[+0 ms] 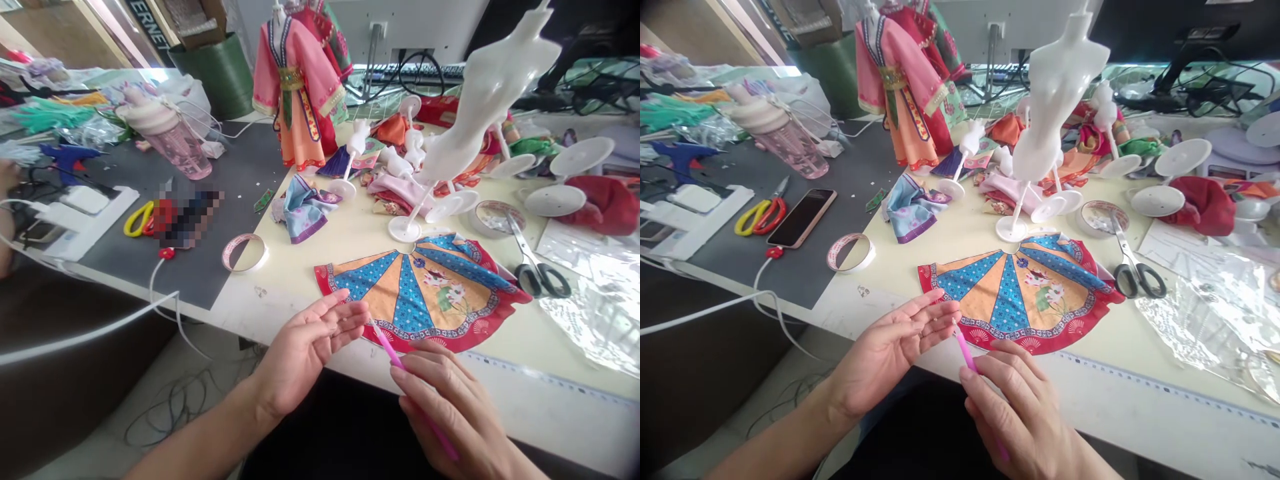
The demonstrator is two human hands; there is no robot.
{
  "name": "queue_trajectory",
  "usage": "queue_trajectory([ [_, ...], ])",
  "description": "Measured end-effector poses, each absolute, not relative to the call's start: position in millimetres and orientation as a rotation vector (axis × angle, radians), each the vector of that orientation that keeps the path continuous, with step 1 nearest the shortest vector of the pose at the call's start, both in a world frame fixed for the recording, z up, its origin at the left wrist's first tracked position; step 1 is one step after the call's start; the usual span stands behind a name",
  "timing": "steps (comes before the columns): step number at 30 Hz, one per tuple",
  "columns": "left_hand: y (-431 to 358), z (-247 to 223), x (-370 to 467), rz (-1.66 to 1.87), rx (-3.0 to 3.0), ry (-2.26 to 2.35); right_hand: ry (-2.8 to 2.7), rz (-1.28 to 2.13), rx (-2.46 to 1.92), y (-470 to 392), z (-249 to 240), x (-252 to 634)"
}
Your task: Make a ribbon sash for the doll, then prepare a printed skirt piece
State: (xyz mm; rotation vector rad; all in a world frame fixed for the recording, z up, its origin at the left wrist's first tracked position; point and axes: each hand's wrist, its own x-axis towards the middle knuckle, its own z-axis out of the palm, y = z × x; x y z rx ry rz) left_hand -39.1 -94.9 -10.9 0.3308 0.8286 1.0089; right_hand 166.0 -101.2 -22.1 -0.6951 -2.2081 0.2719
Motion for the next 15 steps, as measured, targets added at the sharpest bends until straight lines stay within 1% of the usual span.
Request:
queue_trajectory([
  [15, -95.0, -11.6, -29.0, 0.969, 0.340, 0.899, -2.165, 0.274, -0.710, -106.3, -23.9, 162.8],
])
